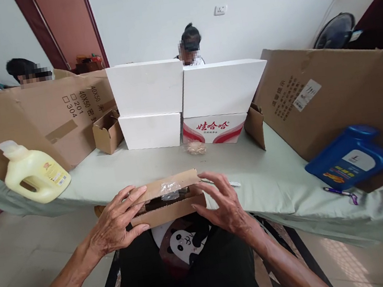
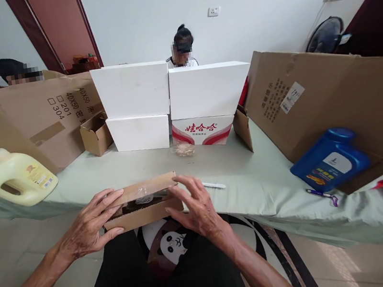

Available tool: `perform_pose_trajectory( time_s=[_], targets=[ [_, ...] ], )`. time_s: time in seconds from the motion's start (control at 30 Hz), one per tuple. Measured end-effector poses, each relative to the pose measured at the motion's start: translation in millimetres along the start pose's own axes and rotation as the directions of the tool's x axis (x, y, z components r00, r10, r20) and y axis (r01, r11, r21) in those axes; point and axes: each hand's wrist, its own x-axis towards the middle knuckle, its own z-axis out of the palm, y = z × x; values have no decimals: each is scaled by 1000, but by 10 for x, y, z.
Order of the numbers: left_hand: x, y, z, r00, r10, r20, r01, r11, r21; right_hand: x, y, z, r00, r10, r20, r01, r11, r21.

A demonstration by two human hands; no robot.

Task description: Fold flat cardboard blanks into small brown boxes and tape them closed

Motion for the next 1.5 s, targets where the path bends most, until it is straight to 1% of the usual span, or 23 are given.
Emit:
perform_pose_trajectory(
  time_s=[0.1,0.23,0.33,0.4,0.43,0.5,0.57,0.6,0.67,0.7,0.73,0.77,0.8,0.87,0.9,0.93,1.0,1.07,1.1,1.2,1.3,1.4,1.5],
  targets=[
    [16,1,-3,1000,-3,-1,3,1000,-7,280,-71,21,983,-134,128,138,990,-20],
    [23,-20,16,999,-31,13,31,999,-20,531,-87,112,941,-239,241,250,968,-19],
    [7,-33,37,999,-30,24,31,999,-10,627,-94,130,919,-254,301,257,966,28],
    [-12,-29,51,999,-26,23,26,1000,5,683,-112,122,915,-225,335,205,974,94],
    [-23,-22,58,999,-24,22,24,1000,13,713,-121,121,918,-196,345,156,978,140],
    [-46,2,69,1000,-22,21,21,999,25,782,-122,134,937,-104,333,13,965,264],
    [-67,32,72,1000,-18,17,18,999,35,861,-76,161,951,52,306,-179,896,405],
    [-77,47,70,1000,-15,11,15,999,45,902,-28,174,943,147,298,-280,835,473],
    [-93,70,60,1000,-7,-5,8,997,74,974,123,189,900,327,287,-435,690,579],
    [-101,77,53,1000,0,-12,2,996,89,1000,226,189,874,404,268,-478,626,616],
    [-108,82,47,1000,7,-16,-6,995,100,1013,344,185,850,470,238,-501,580,643],
    [-114,84,41,1000,15,-18,-13,995,103,1012,477,179,829,524,197,-508,556,658],
    [-121,83,36,1000,18,-18,-16,995,99,994,620,172,809,569,151,-511,552,660],
    [-134,73,30,1000,10,-17,-9,997,79,909,929,157,770,636,60,-526,578,624],
    [-139,65,29,1000,-5,-17,6,998,69,847,1089,150,754,656,16,-543,609,579],
    [-143,55,28,1000,-24,-12,25,998,61,779,1248,141,748,664,-28,-565,658,497],
    [-141,28,23,998,-55,3,55,997,57,648,1553,127,758,644,-104,-606,754,253],
    [-122,0,5,997,-73,24,71,995,63,565,1825,129,780,610,-139,-615,789,13],
    [-104,-14,-11,997,-77,30,75,995,66,551,1947,144,790,597,-140,-609,790,-69],
    [-24,-54,-81,989,-123,76,117,989,90,614,2258,264,816,568,-109,-578,792,-197],
    [63,-119,-151,982,-147,115,133,984,117,740,2500,503,839,544,-17,-522,795,-310],
    [116,-219,-186,981,-128,143,111,987,120,808,2667,806,836,541,96,-469,793,-390],
    [157,-307,-199,968,-176,177,159,982,107,772,2744,1085,815,545,199,-424,794,-436]
  ],
)
